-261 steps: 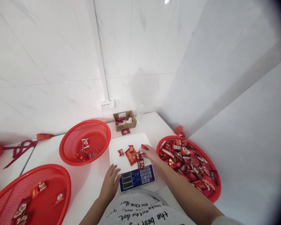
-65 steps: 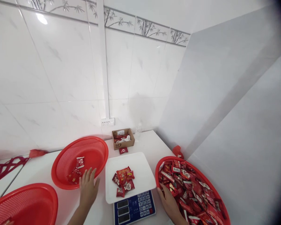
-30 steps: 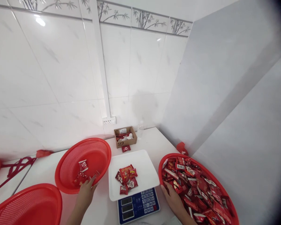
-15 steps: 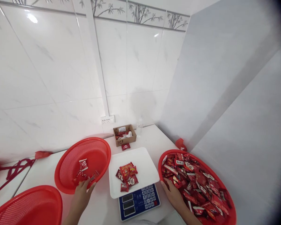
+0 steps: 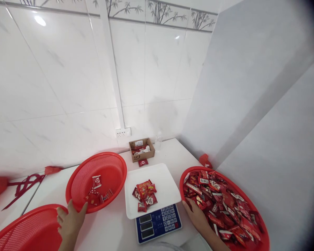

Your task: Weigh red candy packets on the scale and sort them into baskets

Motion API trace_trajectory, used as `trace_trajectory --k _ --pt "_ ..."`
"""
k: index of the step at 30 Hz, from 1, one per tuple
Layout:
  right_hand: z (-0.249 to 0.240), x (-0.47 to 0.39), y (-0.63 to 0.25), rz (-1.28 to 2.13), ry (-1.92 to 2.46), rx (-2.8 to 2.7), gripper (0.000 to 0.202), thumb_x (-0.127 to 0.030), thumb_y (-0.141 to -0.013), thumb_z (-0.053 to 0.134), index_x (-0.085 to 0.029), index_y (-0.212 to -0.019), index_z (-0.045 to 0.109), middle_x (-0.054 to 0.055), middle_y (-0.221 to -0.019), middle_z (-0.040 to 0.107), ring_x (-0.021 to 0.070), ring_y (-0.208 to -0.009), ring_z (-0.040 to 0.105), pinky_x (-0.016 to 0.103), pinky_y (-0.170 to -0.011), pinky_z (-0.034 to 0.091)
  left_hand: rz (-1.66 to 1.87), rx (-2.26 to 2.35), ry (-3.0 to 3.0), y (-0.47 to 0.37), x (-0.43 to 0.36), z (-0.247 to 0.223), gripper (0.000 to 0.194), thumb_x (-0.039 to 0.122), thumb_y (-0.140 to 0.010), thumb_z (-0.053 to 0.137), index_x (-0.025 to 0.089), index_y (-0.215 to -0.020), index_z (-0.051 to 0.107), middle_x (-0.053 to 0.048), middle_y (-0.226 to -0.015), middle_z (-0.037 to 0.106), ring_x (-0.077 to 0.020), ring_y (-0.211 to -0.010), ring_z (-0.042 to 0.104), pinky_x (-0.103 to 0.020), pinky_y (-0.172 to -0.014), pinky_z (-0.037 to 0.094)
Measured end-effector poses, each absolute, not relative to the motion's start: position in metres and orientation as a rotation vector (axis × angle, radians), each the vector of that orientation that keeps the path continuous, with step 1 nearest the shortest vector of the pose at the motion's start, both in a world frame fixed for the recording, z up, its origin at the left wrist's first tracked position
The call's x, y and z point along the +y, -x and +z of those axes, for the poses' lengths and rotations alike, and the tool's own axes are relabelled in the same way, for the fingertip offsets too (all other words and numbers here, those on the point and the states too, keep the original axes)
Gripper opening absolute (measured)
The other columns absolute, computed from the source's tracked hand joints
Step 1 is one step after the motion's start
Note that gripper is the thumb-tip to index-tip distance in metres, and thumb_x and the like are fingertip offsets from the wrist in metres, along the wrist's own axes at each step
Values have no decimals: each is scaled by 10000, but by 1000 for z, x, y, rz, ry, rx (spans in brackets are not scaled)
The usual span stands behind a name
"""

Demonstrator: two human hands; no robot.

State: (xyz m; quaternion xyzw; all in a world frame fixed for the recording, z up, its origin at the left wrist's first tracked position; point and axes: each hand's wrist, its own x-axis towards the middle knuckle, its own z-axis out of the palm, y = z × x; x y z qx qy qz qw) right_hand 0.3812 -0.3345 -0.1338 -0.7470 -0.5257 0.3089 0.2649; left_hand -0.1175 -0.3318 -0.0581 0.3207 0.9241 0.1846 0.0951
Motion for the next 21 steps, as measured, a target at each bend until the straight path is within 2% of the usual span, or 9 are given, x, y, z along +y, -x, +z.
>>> trace_trajectory --k 2,4,7,11,17,20,21 --pt "-133 -335 -381 826 2019 -1421 581 -528 -779 377 -116 -1153 546 152 -1226 577 254 -1160 513 354 -983 375 626 2707 -853 120 -329 -54 826 653 -725 428 208 -1394 235 -193 -1502 94 -479 -1252 310 -615 -855 414" --pt "-133 -335 -381 831 2026 -1430 587 -533 -781 374 -119 -1161 540 149 -1225 578 252 -1155 517 350 -978 379 651 2668 -827 122 -327 -47 904 671 -694 464 174 -1405 208 -283 -1461 131 -517 -1177 393 -632 -779 442" --pt "-134 -334 -381 838 2039 -1439 594 -542 -783 363 -125 -1170 533 146 -1232 574 245 -1161 516 337 -980 378 593 2656 -840 128 -324 -37 891 645 -715 452 161 -1413 185 -358 -1391 201 -533 -1090 472 -630 -704 460" --pt "-136 -334 -382 836 2026 -1437 578 -542 -785 358 -137 -1157 539 144 -1214 587 248 -1160 517 346 -973 385 505 2667 -855 145 -321 -35 812 578 -749 416 131 -1400 227 -349 -1315 332 -511 -1006 542 -598 -667 478" --pt "-135 -333 -383 826 1989 -1474 600 -550 -786 338 -117 -1150 539 157 -1222 575 245 -1163 512 341 -998 359 411 2664 -848 176 -313 -51 832 559 -724 429 138 -1407 207 -332 -1353 306 -493 -1042 532 -590 -724 465" --pt "-132 -333 -382 843 1997 -1471 596 -549 -789 330 -125 -1154 536 148 -1216 581 240 -1157 519 335 -987 369 337 2671 -849 192 -307 -64 769 541 -758 370 139 -1397 225 -324 -1305 380 -452 -971 585 -550 -679 486" --pt "-131 -334 -382 849 1994 -1469 590 -548 -791 329 -129 -1152 537 146 -1209 586 240 -1150 524 337 -983 373 320 2686 -918 198 -305 -69 755 532 -769 345 100 -1381 249 -340 -1248 428 -447 -924 603 -539 -641 491"
